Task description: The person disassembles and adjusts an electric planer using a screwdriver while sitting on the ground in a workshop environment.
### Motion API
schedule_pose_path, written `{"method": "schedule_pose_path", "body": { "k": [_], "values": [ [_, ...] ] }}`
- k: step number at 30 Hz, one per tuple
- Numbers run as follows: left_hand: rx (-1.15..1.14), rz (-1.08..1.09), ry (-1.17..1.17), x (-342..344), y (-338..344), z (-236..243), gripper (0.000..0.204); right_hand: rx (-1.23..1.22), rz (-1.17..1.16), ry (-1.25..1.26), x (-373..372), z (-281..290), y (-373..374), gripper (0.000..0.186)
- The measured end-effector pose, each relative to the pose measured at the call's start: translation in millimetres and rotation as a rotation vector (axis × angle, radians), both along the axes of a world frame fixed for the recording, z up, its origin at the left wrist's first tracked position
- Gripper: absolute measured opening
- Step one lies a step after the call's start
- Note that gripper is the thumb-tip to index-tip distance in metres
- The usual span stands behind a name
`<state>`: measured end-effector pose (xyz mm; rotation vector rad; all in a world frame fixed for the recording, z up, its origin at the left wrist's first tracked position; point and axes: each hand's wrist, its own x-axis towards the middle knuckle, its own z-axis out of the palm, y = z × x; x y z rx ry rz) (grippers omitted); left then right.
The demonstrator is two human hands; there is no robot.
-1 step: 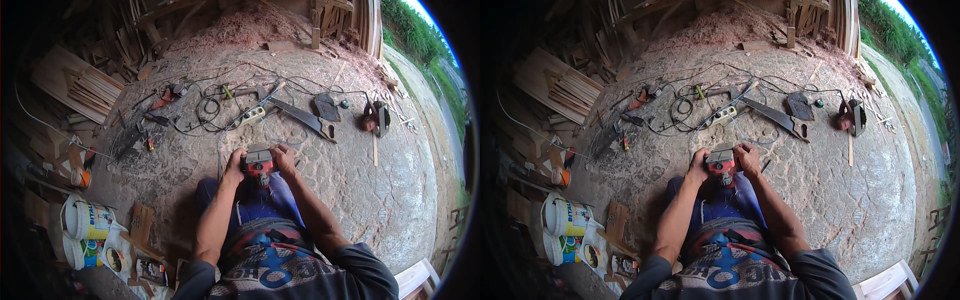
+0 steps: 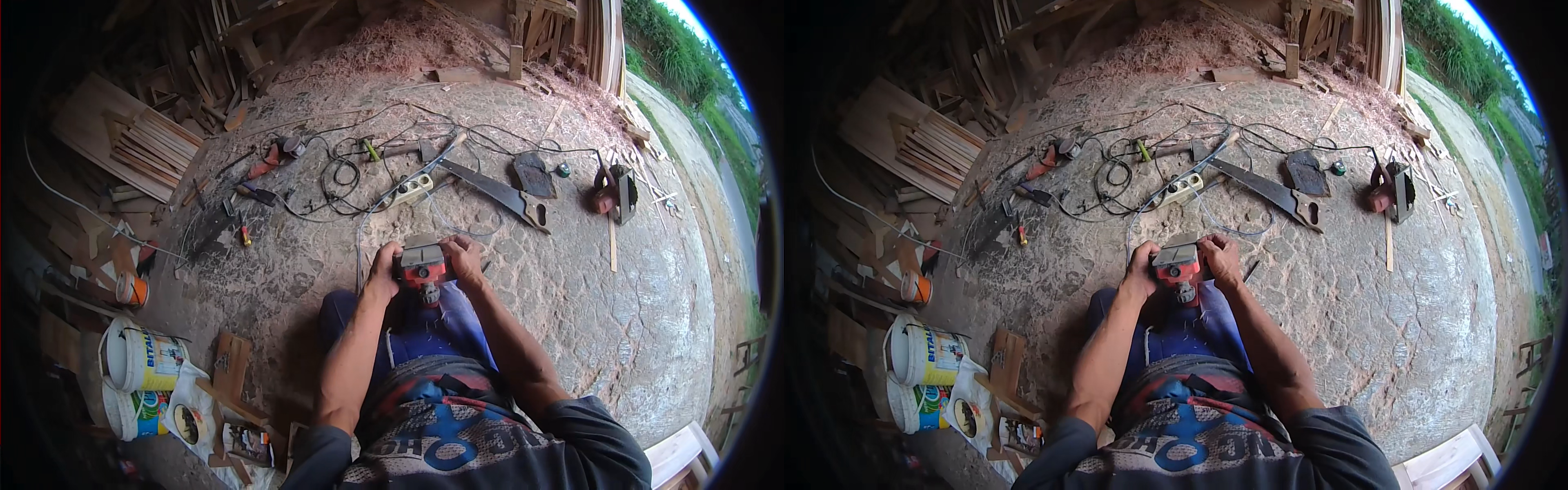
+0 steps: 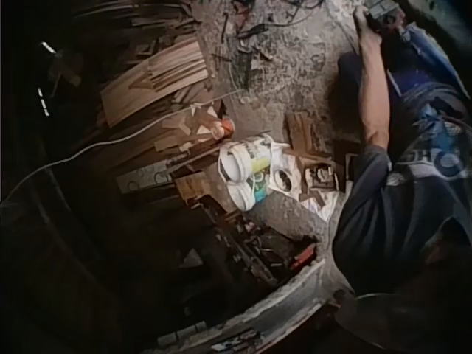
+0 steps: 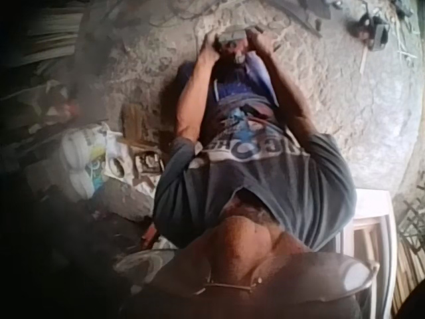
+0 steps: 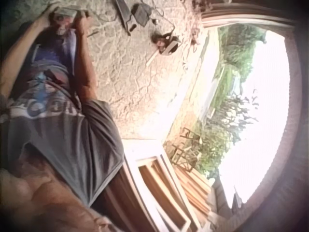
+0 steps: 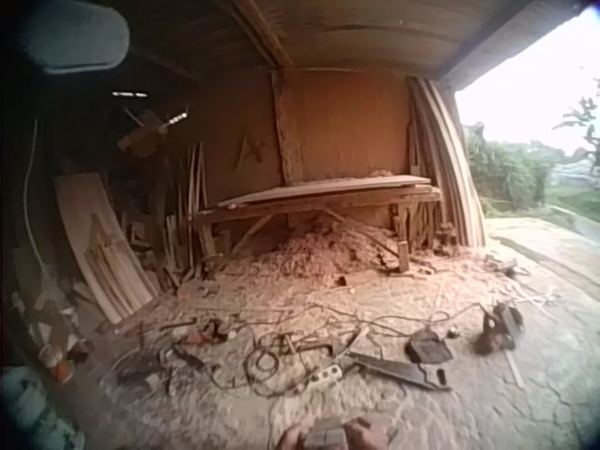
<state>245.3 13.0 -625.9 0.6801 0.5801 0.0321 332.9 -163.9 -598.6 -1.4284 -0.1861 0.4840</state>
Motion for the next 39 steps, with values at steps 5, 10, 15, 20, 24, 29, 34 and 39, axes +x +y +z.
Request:
{"method": "schedule_pose_path", "body": {
  "k": [5,10,15,20,24,29,34,39],
  "values": [
    [-0.011,0.02,0.003,1,-5,12,0.017,0.005,0.026,0.029,0,7,-2,0.018],
    [0.026,0.026,0.078,-4,-13,32,0.019,-0.002,-0.004,0.003,-1,6,-5,0.017],
    [0.024,0.024,0.079,1,-4,9,0.022,0.021,0.012,0.012,0,5,-3,0.016],
    [0.038,0.0,0.102,3,-7,15,0.02,0.042,-0.007,-0.003,3,3,-4,0.015],
    [0.026,0.025,0.029,-1,-8,16,0.015,0.004,-0.049,-0.037,0,5,-1,0.015],
    [-0.033,0.121,0.045,-32,7,28,0.015,-0.003,0.056,-0.009,-18,31,21,0.016],
    [0.167,0.278,0.049,-99,46,66,0.029,0.155,0.227,0.135,-49,40,76,0.016],
    [0.219,0.561,0.08,-166,60,111,0.015,0.235,0.431,0.142,-96,60,132,0.013]
  ]
}}
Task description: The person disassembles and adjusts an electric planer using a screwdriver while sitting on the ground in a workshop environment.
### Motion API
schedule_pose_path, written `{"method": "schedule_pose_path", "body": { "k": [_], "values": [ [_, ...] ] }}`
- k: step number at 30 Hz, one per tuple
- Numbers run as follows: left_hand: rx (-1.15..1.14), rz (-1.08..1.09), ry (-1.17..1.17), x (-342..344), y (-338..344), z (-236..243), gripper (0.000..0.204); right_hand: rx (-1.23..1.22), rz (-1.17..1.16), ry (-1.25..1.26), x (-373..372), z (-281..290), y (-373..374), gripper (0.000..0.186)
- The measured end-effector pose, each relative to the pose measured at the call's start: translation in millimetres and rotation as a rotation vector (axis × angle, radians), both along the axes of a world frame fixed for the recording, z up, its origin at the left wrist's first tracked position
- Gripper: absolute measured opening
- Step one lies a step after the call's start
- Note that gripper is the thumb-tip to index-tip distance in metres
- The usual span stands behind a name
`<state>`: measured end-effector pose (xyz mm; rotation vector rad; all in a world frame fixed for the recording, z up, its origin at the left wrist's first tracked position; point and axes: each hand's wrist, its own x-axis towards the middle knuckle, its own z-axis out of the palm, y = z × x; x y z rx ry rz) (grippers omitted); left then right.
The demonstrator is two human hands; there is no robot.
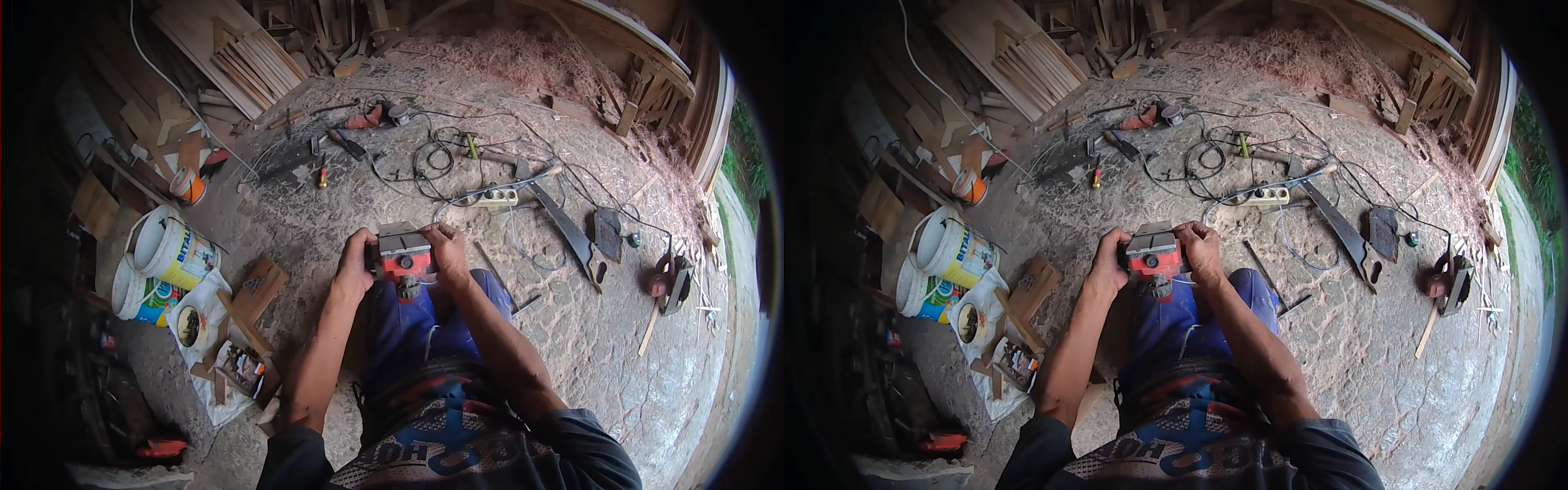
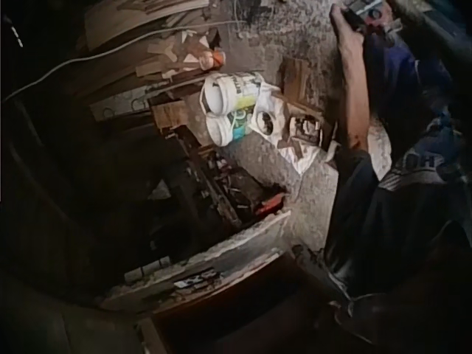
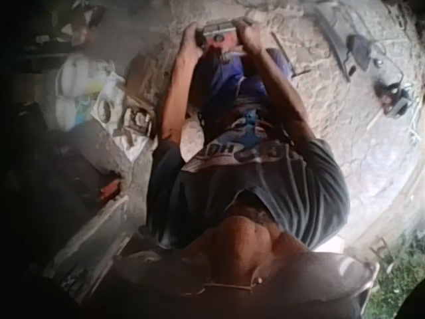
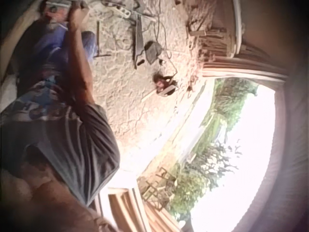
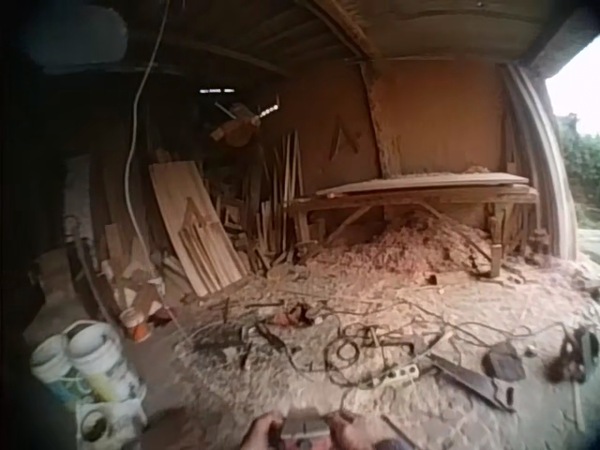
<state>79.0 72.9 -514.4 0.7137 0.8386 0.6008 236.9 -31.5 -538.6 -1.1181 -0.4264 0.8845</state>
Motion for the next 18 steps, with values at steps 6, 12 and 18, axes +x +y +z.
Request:
{"method": "schedule_pose_path", "body": {
  "k": [6,12,18],
  "values": [
    [-0.011,0.233,-0.066,-73,-10,-5,0.013,-0.002,0.242,-0.028,-51,-2,31,0.012],
    [-0.05,0.397,-0.046,-121,-16,-13,0.011,0.014,0.377,-0.039,-92,-10,49,0.011],
    [-0.055,0.431,-0.056,-131,-24,-3,0.018,0.041,0.427,-0.078,-103,-14,63,0.011]
  ]
}}
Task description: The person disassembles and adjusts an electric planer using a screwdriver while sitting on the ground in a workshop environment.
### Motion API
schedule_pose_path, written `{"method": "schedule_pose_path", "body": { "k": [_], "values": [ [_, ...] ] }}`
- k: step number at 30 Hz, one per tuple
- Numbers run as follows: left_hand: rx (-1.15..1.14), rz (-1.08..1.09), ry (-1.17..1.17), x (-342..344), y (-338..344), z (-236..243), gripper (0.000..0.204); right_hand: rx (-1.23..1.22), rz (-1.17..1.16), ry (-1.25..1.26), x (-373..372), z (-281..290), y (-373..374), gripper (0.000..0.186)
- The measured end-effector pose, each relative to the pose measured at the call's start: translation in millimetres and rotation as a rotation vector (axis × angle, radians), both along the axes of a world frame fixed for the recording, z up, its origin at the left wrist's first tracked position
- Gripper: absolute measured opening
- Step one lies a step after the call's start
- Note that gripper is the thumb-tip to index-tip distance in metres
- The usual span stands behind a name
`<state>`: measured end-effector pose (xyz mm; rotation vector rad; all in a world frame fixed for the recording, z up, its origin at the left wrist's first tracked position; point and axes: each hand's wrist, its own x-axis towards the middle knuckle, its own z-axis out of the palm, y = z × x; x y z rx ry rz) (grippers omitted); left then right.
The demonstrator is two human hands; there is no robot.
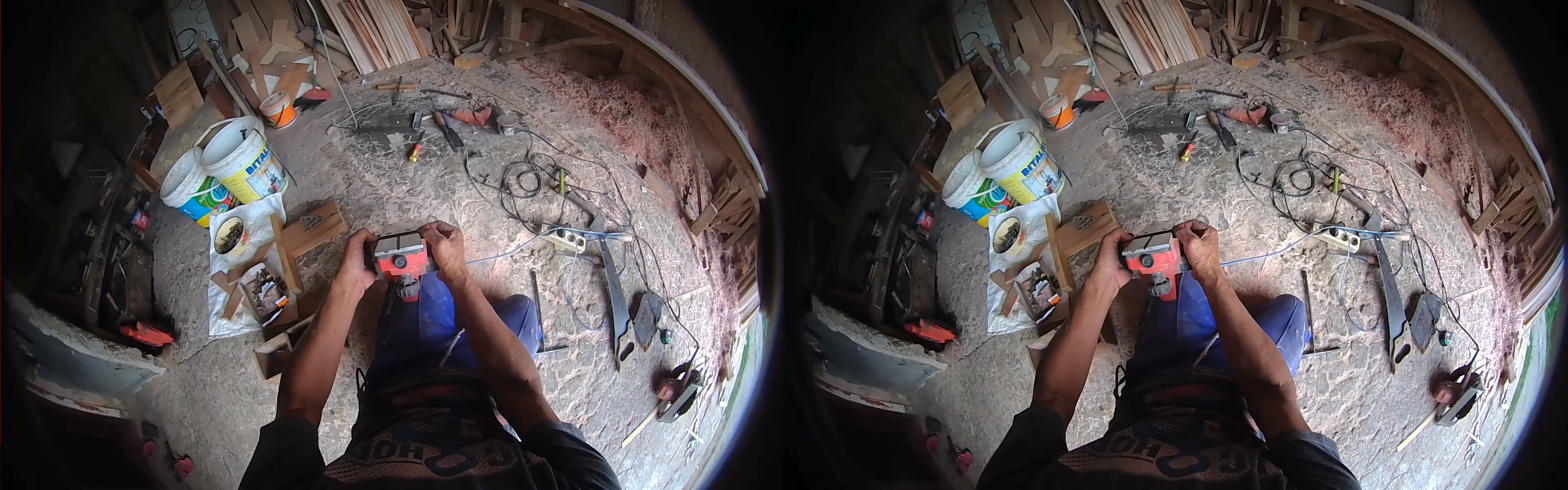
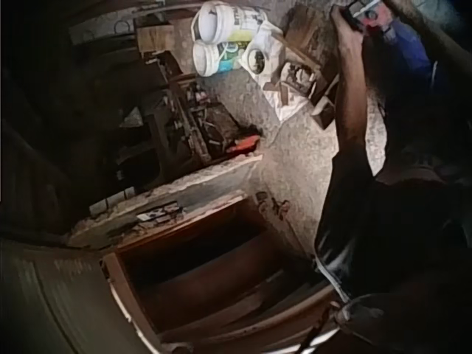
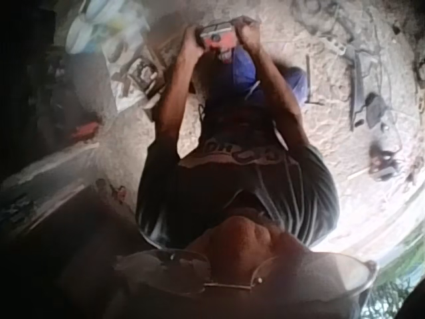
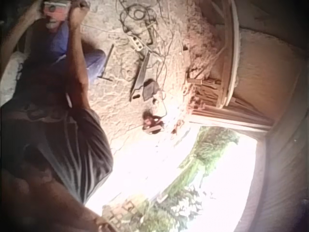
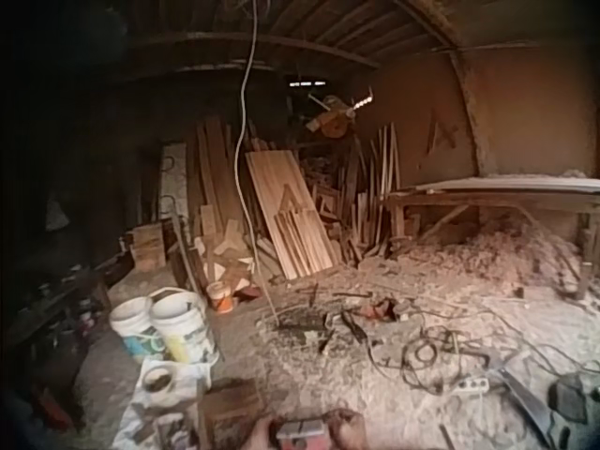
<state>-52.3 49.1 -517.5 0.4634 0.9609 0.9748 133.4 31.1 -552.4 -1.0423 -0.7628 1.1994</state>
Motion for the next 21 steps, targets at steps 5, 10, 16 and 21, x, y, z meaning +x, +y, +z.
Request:
{"method": "schedule_pose_path", "body": {
  "k": [5,10,16,21],
  "values": [
    [-0.039,-0.011,0.013,-1,-4,4,0.022,0.004,0.018,-0.01,1,5,-3,0.012],
    [-0.003,-0.008,-0.022,5,-6,1,0.017,-0.012,0.023,-0.004,7,8,-9,0.013],
    [-0.012,-0.03,-0.021,9,-5,3,0.017,-0.02,0.024,0.023,10,2,-10,0.015],
    [-0.032,-0.008,0.03,7,-8,13,0.018,0.002,0.028,-0.011,9,-2,-5,0.014]
  ]
}}
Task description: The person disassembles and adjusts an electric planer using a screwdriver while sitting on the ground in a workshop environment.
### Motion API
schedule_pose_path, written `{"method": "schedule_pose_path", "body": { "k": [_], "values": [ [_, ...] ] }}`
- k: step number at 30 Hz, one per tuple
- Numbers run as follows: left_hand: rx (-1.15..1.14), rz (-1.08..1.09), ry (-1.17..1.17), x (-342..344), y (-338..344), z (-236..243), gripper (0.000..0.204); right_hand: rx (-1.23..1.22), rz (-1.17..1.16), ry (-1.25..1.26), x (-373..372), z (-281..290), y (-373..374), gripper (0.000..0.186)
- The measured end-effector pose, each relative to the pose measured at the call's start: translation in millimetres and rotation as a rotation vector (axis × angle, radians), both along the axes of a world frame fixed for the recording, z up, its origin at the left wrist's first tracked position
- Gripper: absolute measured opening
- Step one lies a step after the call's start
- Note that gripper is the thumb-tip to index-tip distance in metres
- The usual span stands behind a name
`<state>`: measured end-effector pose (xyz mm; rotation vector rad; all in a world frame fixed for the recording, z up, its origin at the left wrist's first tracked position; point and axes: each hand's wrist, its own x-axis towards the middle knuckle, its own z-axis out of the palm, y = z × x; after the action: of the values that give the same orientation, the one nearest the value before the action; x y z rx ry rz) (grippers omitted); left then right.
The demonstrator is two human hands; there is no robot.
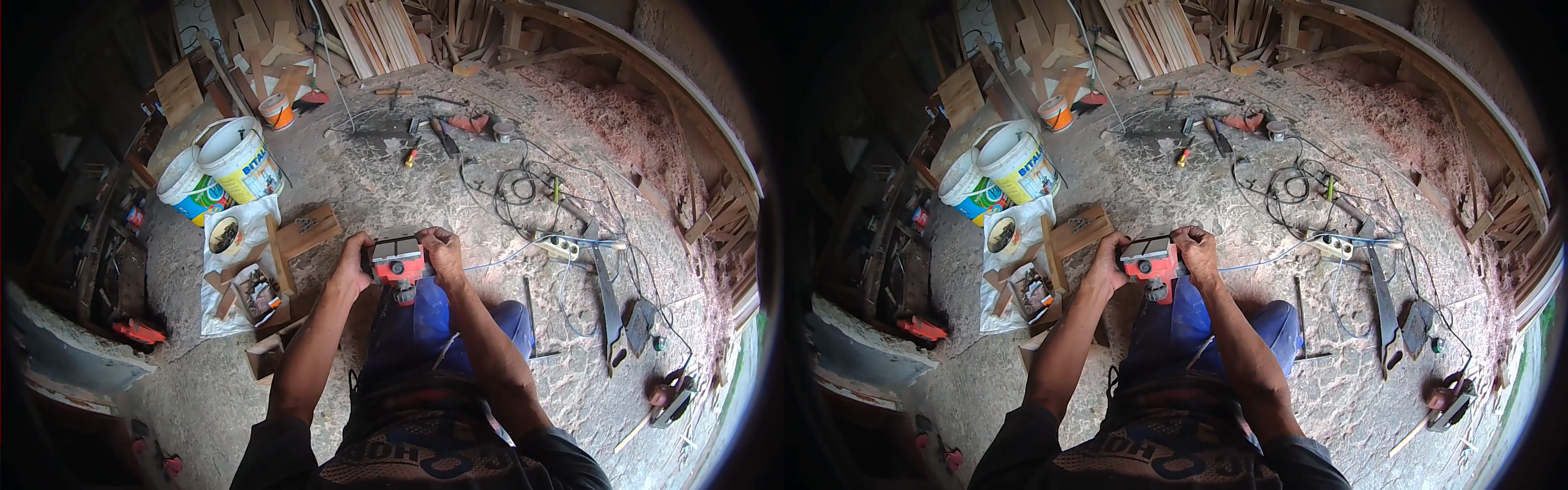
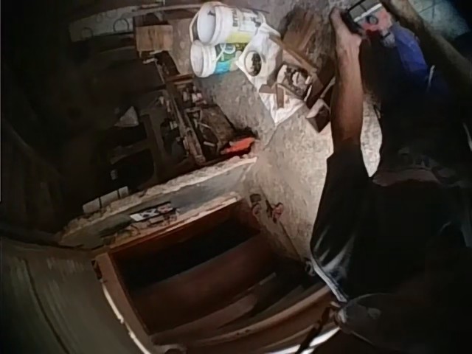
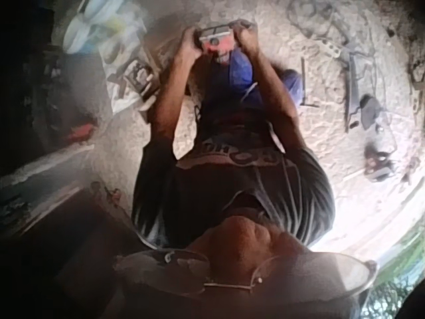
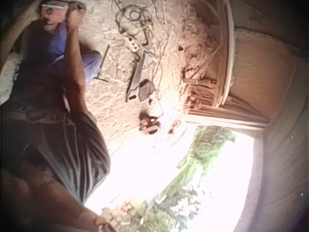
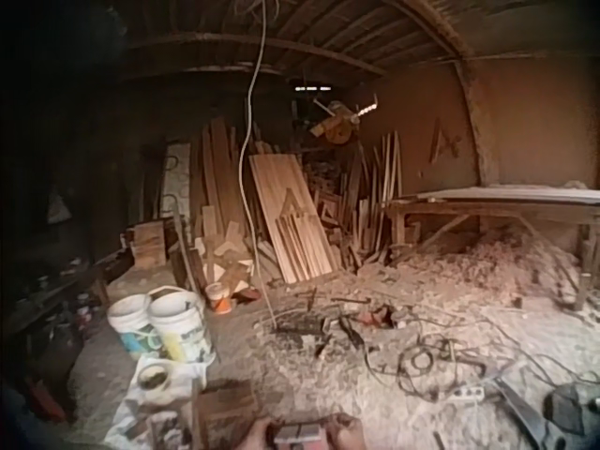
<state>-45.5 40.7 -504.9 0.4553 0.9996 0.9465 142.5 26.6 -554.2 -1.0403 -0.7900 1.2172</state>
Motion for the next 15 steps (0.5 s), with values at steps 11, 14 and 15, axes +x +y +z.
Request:
{"method": "schedule_pose_path", "body": {
  "k": [11,14,15],
  "values": [
    [-0.027,-0.03,0.02,1.4,0.7,5.2,0.018,-0.01,0.01,0.026,-1.4,5.1,-2.8,0.013],
    [-0.039,-0.027,0.059,4.3,0.4,8.5,0.014,-0.001,-0.003,0.038,-0.6,6.2,-4.1,0.012],
    [-0.039,-0.022,0.076,3.9,0.8,9.3,0.013,-0.004,-0.012,0.05,-0.4,7.4,-6.1,0.011]
  ]
}}
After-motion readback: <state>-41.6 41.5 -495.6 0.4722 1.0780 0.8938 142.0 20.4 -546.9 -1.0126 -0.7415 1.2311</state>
